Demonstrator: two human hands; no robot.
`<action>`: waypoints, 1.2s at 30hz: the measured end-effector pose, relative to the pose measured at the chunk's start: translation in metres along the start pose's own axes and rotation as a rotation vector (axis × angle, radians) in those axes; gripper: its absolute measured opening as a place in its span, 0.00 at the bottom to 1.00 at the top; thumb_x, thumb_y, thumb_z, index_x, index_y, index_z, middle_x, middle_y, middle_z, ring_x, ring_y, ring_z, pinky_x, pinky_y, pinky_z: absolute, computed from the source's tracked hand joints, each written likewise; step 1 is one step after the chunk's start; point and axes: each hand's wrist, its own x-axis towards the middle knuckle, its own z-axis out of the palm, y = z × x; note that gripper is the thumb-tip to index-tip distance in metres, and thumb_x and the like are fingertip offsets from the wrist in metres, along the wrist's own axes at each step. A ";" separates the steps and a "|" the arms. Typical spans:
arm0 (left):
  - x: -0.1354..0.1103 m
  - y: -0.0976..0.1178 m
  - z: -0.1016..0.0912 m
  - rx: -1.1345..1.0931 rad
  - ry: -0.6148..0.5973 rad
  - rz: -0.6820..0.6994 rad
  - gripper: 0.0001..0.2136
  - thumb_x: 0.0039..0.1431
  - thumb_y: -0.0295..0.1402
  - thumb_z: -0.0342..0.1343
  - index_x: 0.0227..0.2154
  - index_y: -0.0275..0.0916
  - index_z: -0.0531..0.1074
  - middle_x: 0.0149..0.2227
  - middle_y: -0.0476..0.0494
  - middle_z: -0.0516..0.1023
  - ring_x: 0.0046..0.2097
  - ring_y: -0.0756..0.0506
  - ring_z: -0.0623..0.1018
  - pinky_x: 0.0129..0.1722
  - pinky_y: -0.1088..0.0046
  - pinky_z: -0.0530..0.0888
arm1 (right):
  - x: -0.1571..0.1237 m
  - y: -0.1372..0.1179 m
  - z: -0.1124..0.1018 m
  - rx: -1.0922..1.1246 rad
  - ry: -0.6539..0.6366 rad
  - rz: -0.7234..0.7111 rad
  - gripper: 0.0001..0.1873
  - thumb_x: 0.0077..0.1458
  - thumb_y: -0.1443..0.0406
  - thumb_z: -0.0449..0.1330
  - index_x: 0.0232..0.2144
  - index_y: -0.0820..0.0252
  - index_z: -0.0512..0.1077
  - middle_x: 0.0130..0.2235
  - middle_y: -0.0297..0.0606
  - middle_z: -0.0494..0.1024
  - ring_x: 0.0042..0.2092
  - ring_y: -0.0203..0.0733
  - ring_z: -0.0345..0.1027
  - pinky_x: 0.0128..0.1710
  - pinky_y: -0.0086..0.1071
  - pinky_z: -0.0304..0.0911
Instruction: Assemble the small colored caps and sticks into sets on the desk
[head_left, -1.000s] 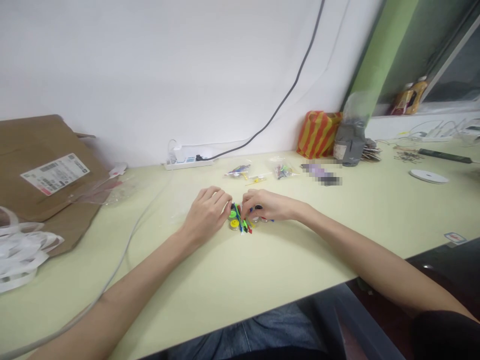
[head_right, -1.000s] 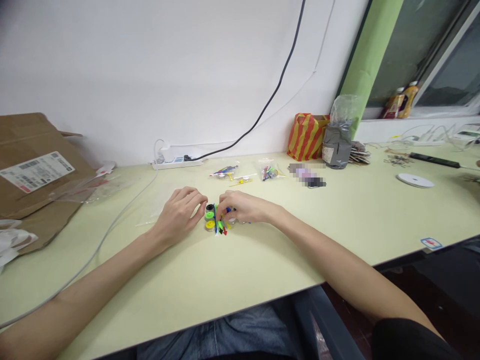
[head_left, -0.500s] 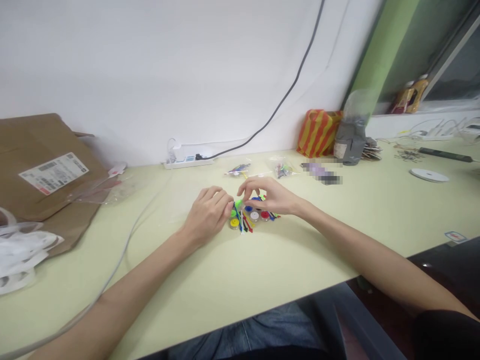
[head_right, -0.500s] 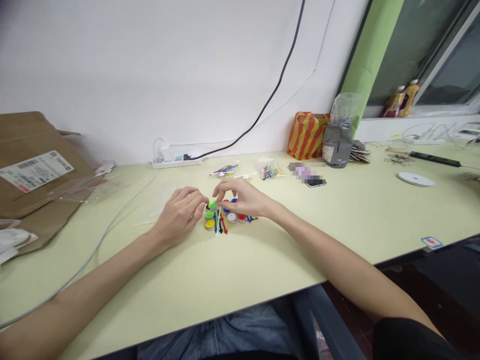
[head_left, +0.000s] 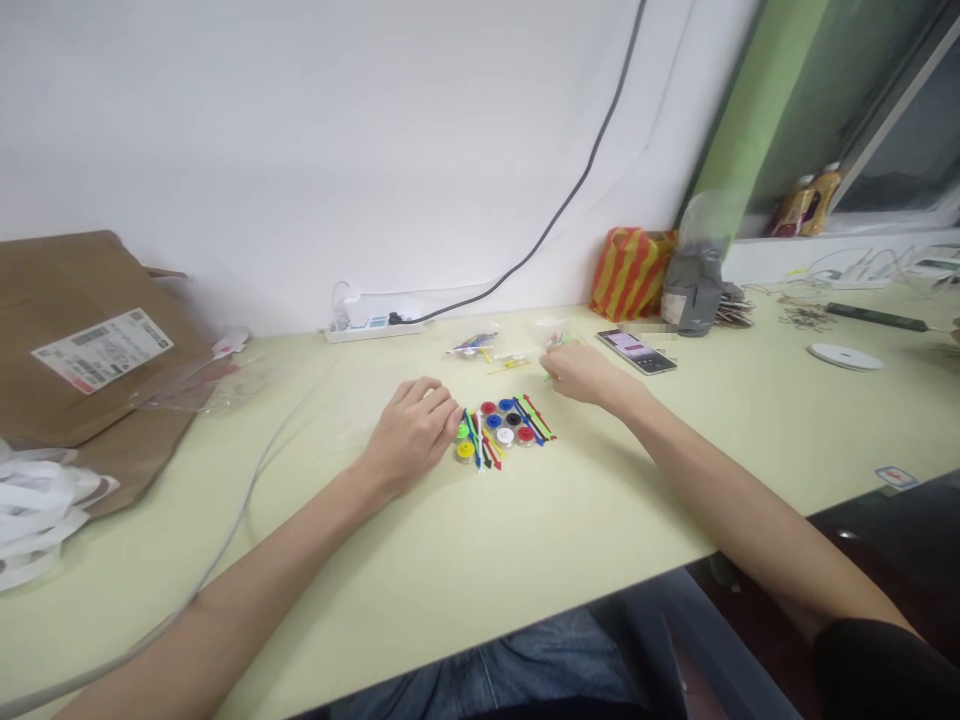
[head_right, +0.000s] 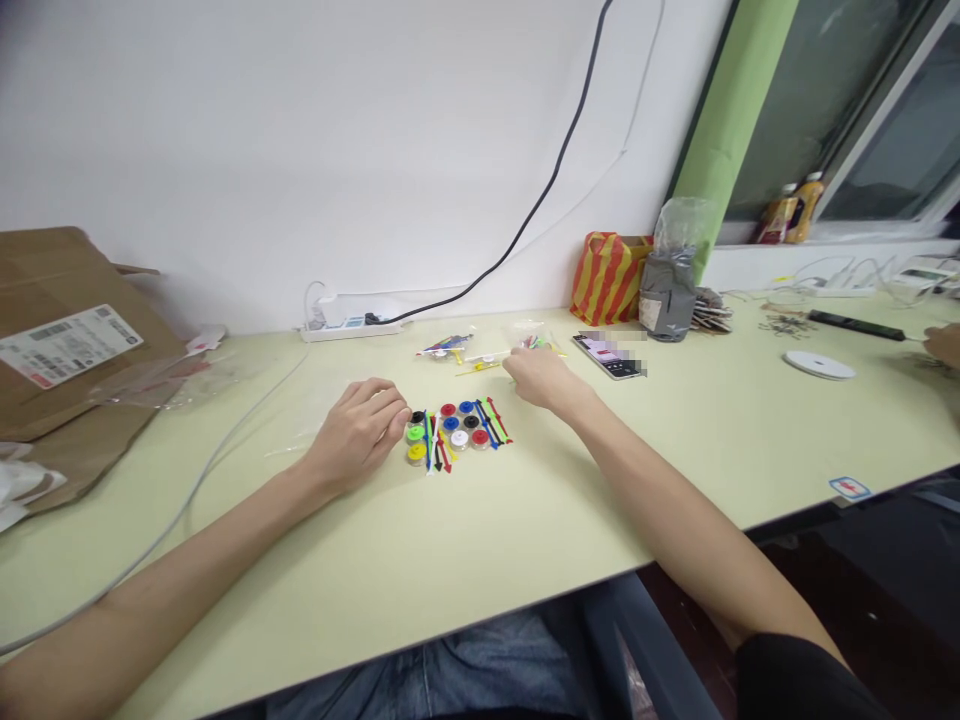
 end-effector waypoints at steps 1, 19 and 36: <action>0.000 0.000 0.000 -0.007 0.004 -0.002 0.14 0.69 0.30 0.43 0.31 0.40 0.71 0.34 0.41 0.77 0.46 0.39 0.72 0.46 0.57 0.68 | 0.000 0.002 0.002 0.008 -0.055 -0.011 0.09 0.53 0.77 0.55 0.35 0.65 0.72 0.42 0.52 0.76 0.40 0.47 0.70 0.31 0.34 0.49; -0.002 -0.002 0.001 0.025 -0.018 0.005 0.13 0.69 0.30 0.43 0.31 0.40 0.69 0.34 0.42 0.76 0.47 0.39 0.72 0.46 0.58 0.67 | -0.002 0.000 0.005 0.399 -0.117 -0.085 0.07 0.54 0.72 0.58 0.31 0.58 0.63 0.32 0.36 0.72 0.30 0.36 0.59 0.29 0.29 0.47; -0.002 -0.002 0.000 0.032 -0.035 0.008 0.13 0.70 0.29 0.42 0.31 0.38 0.70 0.34 0.42 0.76 0.48 0.39 0.71 0.47 0.59 0.67 | 0.004 0.000 0.013 0.324 0.111 -0.010 0.13 0.63 0.73 0.48 0.44 0.61 0.70 0.41 0.46 0.77 0.38 0.44 0.66 0.36 0.32 0.53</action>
